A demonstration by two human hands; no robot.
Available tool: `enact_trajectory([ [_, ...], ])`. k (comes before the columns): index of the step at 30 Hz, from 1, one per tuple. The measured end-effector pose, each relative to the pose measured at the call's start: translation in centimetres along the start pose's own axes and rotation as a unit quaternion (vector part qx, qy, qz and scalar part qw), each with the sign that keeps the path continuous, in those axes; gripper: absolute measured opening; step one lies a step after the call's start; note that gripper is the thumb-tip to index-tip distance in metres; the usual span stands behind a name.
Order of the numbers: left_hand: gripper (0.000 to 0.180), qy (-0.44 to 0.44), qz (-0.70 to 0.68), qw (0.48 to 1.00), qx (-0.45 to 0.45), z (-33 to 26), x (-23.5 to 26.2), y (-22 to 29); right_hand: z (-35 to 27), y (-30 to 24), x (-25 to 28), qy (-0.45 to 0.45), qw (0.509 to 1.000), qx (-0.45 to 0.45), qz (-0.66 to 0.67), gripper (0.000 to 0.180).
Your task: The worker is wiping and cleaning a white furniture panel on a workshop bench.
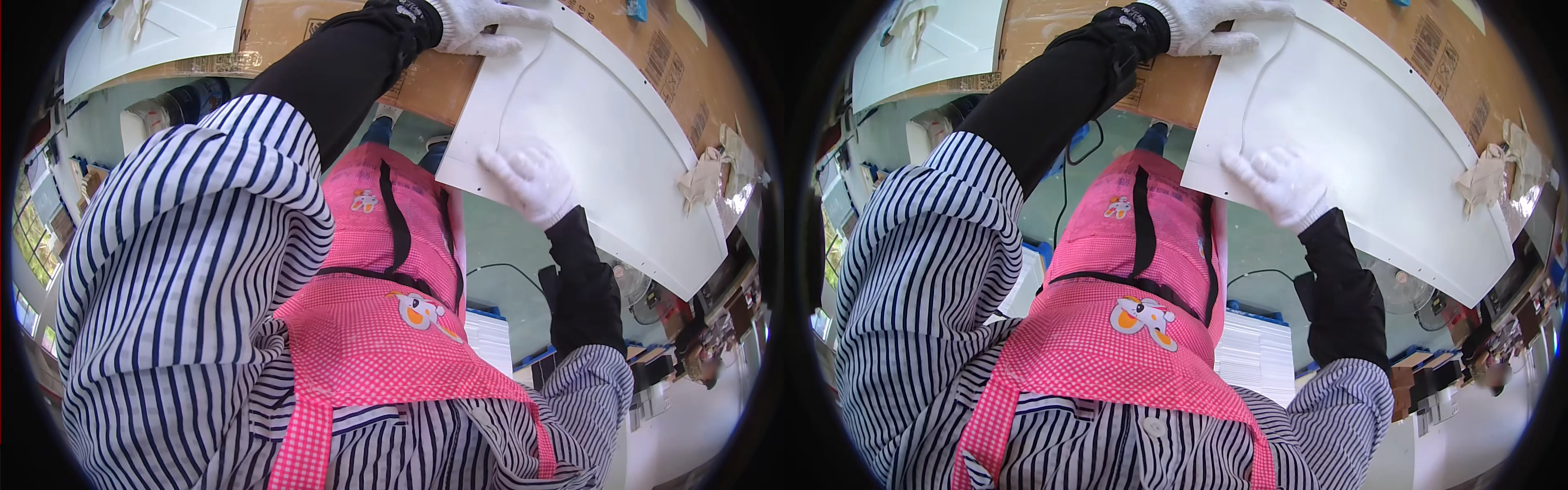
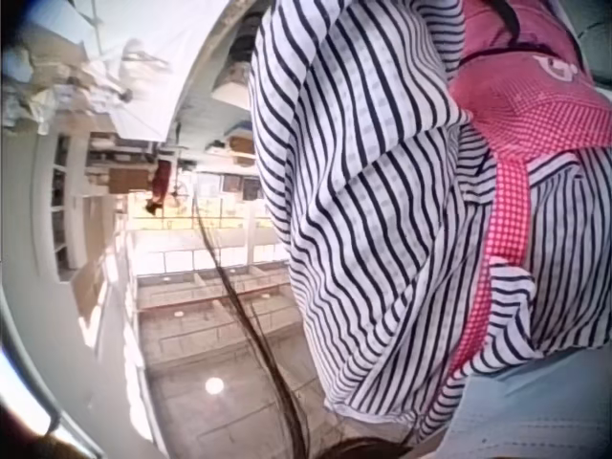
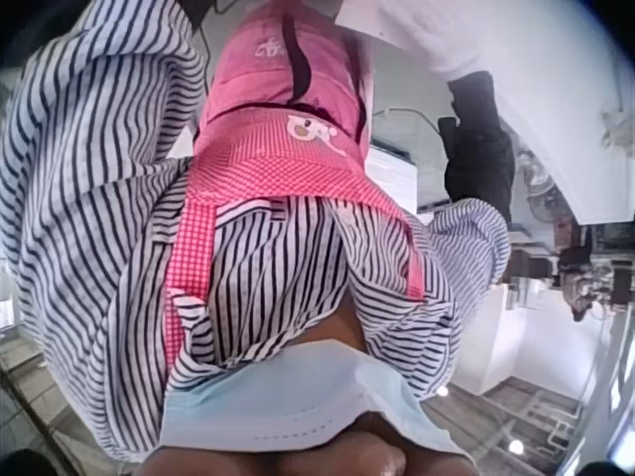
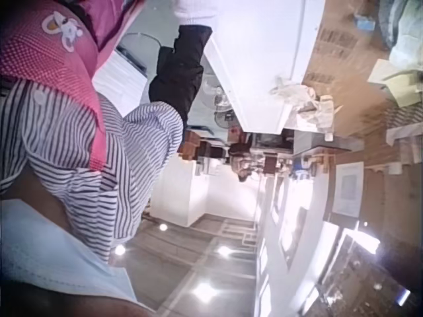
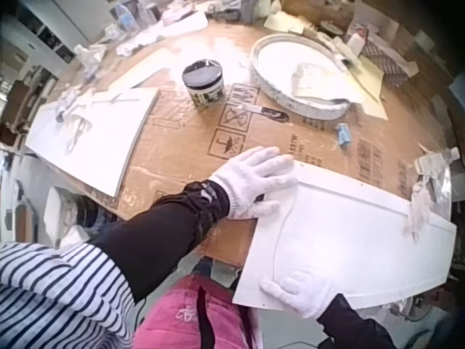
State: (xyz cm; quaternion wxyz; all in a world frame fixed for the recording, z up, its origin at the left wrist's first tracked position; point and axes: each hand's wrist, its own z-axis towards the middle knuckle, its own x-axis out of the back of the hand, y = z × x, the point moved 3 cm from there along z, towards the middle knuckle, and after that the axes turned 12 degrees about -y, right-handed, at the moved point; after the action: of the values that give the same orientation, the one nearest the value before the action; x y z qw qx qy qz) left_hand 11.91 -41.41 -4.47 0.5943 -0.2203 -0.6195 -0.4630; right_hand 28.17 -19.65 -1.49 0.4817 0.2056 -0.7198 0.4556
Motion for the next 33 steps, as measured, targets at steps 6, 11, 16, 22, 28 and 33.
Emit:
enact_trajectory([
  [6,0.064,0.012,0.006,1.000,0.002,-0.4,0.4,-0.1,0.7,0.9,0.6,0.015,1.000,-0.012,0.008,0.057],
  [11,0.064,0.002,0.005,1.000,0.001,-0.7,0.5,-0.2,0.1,-0.3,0.4,-0.024,0.998,0.054,0.001,0.058],
  [16,0.064,0.004,0.002,1.000,-0.004,-0.6,0.8,0.0,0.7,0.5,0.9,0.000,0.999,-0.007,0.034,0.056],
  [22,0.063,0.011,0.004,1.000,-0.002,-0.9,0.8,-0.1,-0.1,-1.0,-0.4,-0.037,0.995,0.090,0.026,0.055],
  [28,0.063,0.008,0.001,1.000,-0.003,-1.0,0.8,-0.2,0.5,-0.8,-0.1,0.000,0.999,0.031,0.004,0.056],
  [33,0.062,0.013,0.002,1.000,-0.001,-0.7,0.6,-0.1,-0.1,-0.4,-0.2,0.046,0.999,0.012,0.012,0.056],
])
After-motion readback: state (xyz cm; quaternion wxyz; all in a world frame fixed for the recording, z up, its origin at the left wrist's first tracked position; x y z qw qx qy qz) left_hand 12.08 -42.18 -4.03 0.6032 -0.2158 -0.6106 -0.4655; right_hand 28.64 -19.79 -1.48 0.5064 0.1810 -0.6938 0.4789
